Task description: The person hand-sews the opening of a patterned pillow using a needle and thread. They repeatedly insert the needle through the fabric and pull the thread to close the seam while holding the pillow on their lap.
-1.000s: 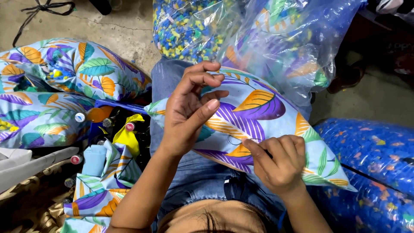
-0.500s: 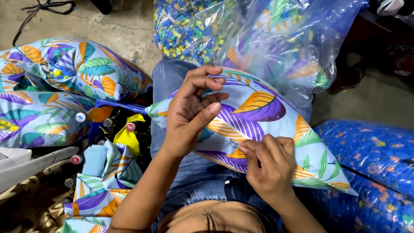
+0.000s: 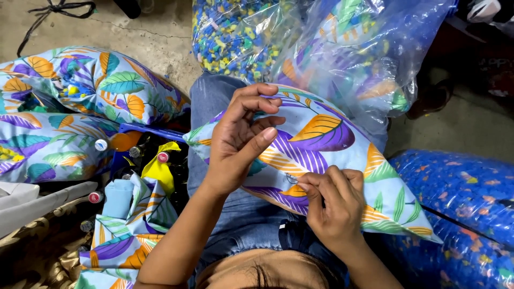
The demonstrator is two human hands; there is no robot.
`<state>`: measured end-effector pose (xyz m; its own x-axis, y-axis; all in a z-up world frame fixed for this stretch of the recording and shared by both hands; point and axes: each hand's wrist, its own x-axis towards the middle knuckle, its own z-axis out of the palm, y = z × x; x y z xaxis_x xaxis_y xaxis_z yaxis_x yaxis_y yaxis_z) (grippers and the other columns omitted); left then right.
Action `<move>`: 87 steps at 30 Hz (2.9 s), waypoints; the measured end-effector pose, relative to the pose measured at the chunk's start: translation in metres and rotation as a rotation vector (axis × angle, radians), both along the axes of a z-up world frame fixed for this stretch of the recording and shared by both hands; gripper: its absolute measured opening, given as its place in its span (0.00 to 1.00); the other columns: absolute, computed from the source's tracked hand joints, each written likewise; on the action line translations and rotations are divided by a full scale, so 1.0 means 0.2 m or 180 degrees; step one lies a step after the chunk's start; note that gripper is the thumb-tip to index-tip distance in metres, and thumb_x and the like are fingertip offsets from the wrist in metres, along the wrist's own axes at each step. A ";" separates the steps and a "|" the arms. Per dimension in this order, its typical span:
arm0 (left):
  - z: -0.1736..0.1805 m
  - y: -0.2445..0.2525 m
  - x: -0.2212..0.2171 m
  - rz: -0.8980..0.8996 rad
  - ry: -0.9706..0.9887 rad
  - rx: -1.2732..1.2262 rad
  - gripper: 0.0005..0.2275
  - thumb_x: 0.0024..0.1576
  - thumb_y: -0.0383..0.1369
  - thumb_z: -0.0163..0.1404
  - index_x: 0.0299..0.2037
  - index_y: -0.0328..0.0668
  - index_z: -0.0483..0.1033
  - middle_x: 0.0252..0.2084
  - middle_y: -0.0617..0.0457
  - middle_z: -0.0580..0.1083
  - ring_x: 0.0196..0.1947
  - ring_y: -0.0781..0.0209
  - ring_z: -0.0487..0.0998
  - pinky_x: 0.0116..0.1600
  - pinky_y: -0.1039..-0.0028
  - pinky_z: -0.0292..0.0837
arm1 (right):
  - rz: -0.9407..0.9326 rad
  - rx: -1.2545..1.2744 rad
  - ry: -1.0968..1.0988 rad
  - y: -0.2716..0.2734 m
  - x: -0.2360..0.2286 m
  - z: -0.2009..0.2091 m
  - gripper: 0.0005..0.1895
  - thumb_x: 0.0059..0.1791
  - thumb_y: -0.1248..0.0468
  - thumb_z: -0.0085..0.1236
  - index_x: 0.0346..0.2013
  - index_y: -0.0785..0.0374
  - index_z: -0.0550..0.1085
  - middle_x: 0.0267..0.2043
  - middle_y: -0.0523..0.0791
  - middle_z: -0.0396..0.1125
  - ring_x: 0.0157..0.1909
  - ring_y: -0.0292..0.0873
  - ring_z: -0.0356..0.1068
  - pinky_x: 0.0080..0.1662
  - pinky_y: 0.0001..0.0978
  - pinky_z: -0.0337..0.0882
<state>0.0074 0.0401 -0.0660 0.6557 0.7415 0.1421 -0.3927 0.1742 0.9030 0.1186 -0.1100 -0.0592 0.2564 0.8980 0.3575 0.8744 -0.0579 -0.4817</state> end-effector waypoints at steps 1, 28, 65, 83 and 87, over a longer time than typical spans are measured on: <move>0.00 0.00 0.00 0.0011 0.0007 0.0026 0.08 0.61 0.31 0.46 0.48 0.42 0.66 0.57 0.49 0.59 0.58 0.62 0.66 0.61 0.72 0.70 | 0.0004 -0.0021 0.0046 0.00 0.00 0.00 0.07 0.50 0.68 0.46 0.29 0.62 0.72 0.30 0.37 0.69 0.27 0.39 0.61 0.41 0.34 0.56; 0.19 0.07 -0.15 -0.0370 0.1693 0.3976 0.08 0.48 0.17 0.39 0.34 0.37 0.66 0.41 0.50 0.70 0.37 0.51 0.66 0.42 0.63 0.57 | -0.0112 0.0305 0.0463 -0.01 0.07 0.05 0.07 0.47 0.63 0.52 0.28 0.62 0.71 0.27 0.43 0.65 0.30 0.42 0.61 0.36 0.31 0.59; 0.21 -0.07 -0.09 0.1134 0.0937 0.1704 0.05 0.58 0.23 0.39 0.30 0.31 0.62 0.18 0.49 0.67 0.15 0.65 0.66 0.25 0.81 0.60 | -0.1394 0.0330 -0.0898 -0.47 0.45 -0.11 0.30 0.55 0.62 0.55 0.13 0.65 0.52 0.14 0.47 0.53 0.19 0.49 0.48 0.29 0.39 0.50; 0.24 -0.03 -0.06 -0.0606 0.1192 0.3234 0.08 0.58 0.35 0.44 0.41 0.40 0.68 0.49 0.44 0.67 0.50 0.45 0.67 0.63 0.42 0.51 | 0.0271 0.0582 0.1726 -0.05 0.11 0.10 0.10 0.49 0.63 0.47 0.37 0.63 0.75 0.33 0.49 0.68 0.33 0.39 0.70 0.36 0.20 0.70; 0.14 0.00 -0.09 -0.0921 0.1619 0.3490 0.10 0.49 0.25 0.47 0.41 0.41 0.69 0.53 0.42 0.66 0.54 0.42 0.65 0.64 0.41 0.49 | 0.0388 0.0815 0.2089 -0.05 0.13 0.04 0.07 0.47 0.68 0.51 0.37 0.67 0.74 0.30 0.48 0.68 0.28 0.41 0.68 0.32 0.25 0.69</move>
